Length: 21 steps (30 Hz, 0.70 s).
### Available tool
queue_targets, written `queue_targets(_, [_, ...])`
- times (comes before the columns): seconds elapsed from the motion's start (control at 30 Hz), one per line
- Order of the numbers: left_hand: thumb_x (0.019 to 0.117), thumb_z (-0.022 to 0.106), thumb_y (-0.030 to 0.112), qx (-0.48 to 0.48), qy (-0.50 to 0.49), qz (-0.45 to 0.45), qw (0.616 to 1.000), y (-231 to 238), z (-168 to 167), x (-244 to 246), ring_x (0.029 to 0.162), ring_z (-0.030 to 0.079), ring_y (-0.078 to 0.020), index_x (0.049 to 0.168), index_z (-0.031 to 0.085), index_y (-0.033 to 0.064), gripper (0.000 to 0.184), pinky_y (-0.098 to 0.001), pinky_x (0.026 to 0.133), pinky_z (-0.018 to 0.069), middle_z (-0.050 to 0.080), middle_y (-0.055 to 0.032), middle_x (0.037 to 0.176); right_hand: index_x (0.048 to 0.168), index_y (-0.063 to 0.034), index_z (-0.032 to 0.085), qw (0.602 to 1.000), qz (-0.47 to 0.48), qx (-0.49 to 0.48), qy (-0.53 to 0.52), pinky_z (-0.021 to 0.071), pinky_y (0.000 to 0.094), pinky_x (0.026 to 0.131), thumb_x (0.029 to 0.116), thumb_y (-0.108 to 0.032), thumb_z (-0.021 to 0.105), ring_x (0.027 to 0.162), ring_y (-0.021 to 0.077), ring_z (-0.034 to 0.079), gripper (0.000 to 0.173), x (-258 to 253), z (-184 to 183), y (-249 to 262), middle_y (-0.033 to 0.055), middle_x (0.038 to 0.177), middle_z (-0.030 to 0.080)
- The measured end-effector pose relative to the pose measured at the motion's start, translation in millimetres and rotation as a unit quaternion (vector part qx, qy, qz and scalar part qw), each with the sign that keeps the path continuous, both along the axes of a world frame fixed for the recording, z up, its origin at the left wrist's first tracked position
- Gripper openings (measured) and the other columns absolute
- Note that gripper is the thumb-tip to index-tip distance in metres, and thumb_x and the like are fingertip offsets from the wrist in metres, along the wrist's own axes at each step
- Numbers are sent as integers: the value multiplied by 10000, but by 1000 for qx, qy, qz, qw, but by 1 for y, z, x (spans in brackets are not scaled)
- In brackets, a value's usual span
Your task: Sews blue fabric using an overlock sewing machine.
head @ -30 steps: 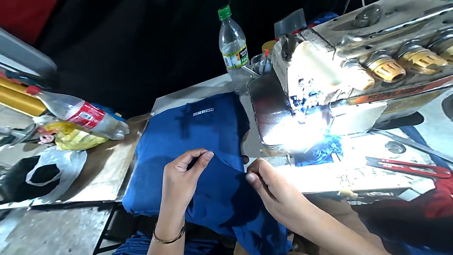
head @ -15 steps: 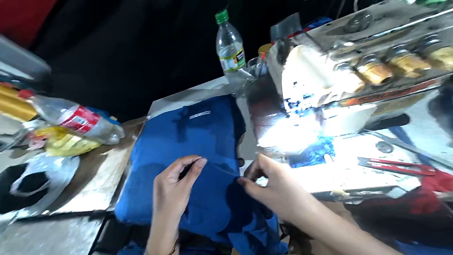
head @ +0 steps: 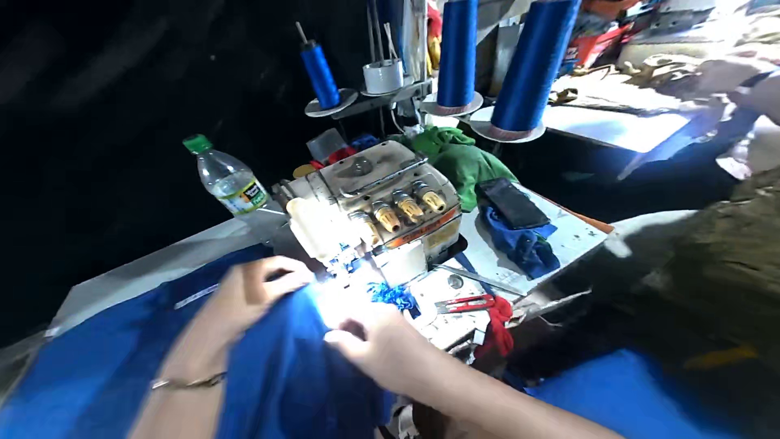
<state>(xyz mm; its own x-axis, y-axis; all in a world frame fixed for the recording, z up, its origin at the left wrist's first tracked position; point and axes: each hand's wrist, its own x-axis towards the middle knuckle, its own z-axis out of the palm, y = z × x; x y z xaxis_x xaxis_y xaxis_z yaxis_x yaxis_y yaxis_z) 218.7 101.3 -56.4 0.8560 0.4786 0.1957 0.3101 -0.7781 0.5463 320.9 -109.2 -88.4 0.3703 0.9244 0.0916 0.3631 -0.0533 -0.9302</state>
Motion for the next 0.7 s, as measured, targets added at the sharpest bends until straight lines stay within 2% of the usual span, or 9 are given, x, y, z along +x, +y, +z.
queue_targets(0.07, [898, 776, 195, 85, -14, 1, 996, -12, -20, 13, 1017, 651, -284, 987, 781, 131, 110, -573, 891, 499, 713, -76, 1037, 1101, -11, 721, 1000, -29, -3, -5, 548, 315, 841, 1032, -239, 568, 896, 144, 669, 283, 7, -25, -6, 110, 983, 709])
queue_targets(0.1, [880, 797, 214, 126, -27, 28, 991, -23, -22, 15, 1054, 608, -368, 991, 762, 106, 159, -635, 892, 446, 680, -134, 1066, 1095, -23, 724, 999, -40, 5, 0, 547, 286, 818, 1026, -244, 571, 876, 116, 664, 278, 9, -34, -8, 89, 973, 710])
queue_targets(0.13, [868, 805, 231, 173, -39, 53, 983, -32, -24, 15, 1058, 598, -412, 1001, 728, 76, 218, -644, 877, 442, 663, -173, 1080, 1073, -52, 733, 999, -53, 11, 8, 542, 237, 778, 1015, -260, 580, 837, 68, 654, 264, 10, -40, -8, 46, 940, 709])
queue_targets(0.23, [960, 679, 151, 228, -24, 94, 969, -61, -32, 9, 962, 679, -289, 1014, 753, 94, 108, -495, 845, 559, 701, -105, 1011, 1017, -137, 745, 997, -77, 3, 33, 501, 140, 668, 983, -309, 617, 717, -43, 599, 217, 7, -48, -10, -68, 813, 667])
queue_targets(0.3, [986, 606, 105, 247, -29, 93, 964, -77, -41, 5, 984, 663, -266, 1051, 762, 105, 169, -464, 853, 534, 707, -80, 1011, 1013, -163, 748, 996, -79, 4, 47, 498, 123, 654, 970, -326, 628, 706, -64, 598, 207, 6, -50, -11, -99, 798, 667])
queue_targets(0.4, [1031, 508, 173, 236, -61, 108, 964, -100, -61, -4, 1214, 626, -204, 1237, 711, 108, 297, -430, 1039, 495, 695, -51, 1243, 1014, -169, 752, 995, -81, 13, 49, 510, 108, 655, 964, -322, 625, 723, -80, 610, 206, 4, -55, -18, -112, 810, 676])
queue_targets(0.47, [1062, 449, 254, 223, -90, 95, 966, -111, -72, -7, 1308, 568, -168, 1300, 676, 109, 359, -419, 1114, 434, 653, -43, 1352, 1008, -138, 752, 995, -84, 35, 49, 510, 94, 643, 955, -275, 633, 719, -88, 613, 190, 5, -59, -26, -99, 816, 689])
queue_targets(0.6, [1089, 377, 452, 226, -98, 77, 966, -126, -83, -5, 1330, 556, -226, 1323, 660, 49, 545, -463, 1139, 383, 632, -122, 1389, 1023, -96, 737, 992, -85, 38, 86, 535, 102, 663, 952, -194, 642, 742, -84, 626, 154, 13, -64, -45, -81, 872, 704])
queue_targets(0.7, [1084, 396, 449, 230, -100, 82, 964, -130, -84, 2, 1316, 559, -233, 1320, 671, 66, 527, -488, 1142, 346, 660, -120, 1343, 1016, -104, 732, 989, -93, 47, 103, 540, 96, 664, 954, -199, 647, 746, -87, 633, 142, 15, -65, -46, -99, 868, 703])
